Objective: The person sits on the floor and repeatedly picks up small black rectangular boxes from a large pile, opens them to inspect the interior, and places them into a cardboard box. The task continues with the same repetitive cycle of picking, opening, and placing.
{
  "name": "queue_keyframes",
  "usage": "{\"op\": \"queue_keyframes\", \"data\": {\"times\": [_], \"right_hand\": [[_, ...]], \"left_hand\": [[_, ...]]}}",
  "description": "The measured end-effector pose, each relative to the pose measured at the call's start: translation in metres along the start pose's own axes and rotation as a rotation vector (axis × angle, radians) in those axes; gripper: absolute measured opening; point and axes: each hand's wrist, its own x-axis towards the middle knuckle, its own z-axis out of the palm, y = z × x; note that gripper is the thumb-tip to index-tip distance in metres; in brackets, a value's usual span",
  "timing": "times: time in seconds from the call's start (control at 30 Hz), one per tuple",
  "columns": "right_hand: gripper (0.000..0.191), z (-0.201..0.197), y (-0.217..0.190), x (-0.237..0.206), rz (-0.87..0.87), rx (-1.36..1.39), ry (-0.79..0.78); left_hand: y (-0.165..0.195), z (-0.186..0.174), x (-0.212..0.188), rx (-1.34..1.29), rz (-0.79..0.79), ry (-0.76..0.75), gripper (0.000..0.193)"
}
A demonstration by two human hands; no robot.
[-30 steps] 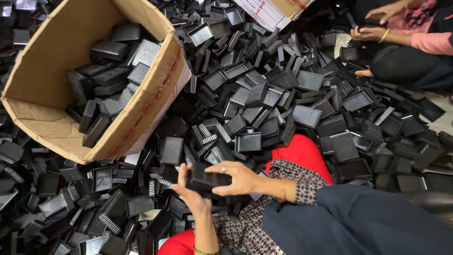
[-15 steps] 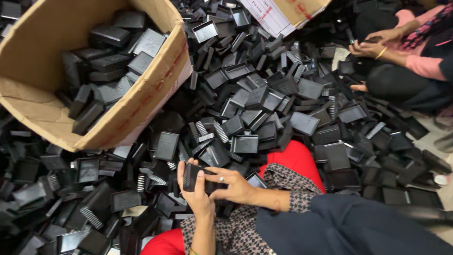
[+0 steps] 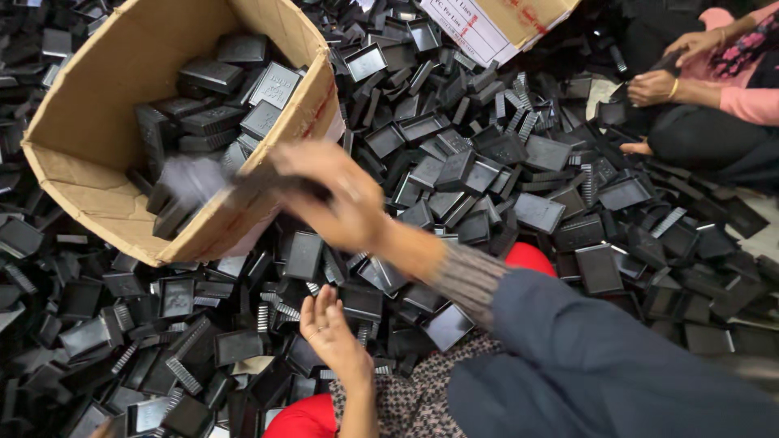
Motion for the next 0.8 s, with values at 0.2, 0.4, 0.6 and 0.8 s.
{"op": "queue_keyframes", "data": {"times": [0.2,0.4,0.6,0.8], "right_hand": [[0.061,0.011,0.045,0.073,0.317,0.323,0.440],[0.053,-0.051,-0.027,0.021,0.614,1.318,0.233],[0.055,-0.051,0.017,-0.104,0.493,0.041,-0.603],[0.087,-0.171,0.150,-0.162,0.561,-1.101,-0.658]], "left_hand": [[-0.024,-0.035,0.004,-0.234,-0.369,0.212,0.063],[-0.051,-0.028,0.004,0.149,-0.240,0.100,0.065],[-0.047,0.014,-0.059,0.939,0.284,-0.519,0.086],[-0.078,0.013,-0.086,1.300,0.446,-0.955,0.084]]}}
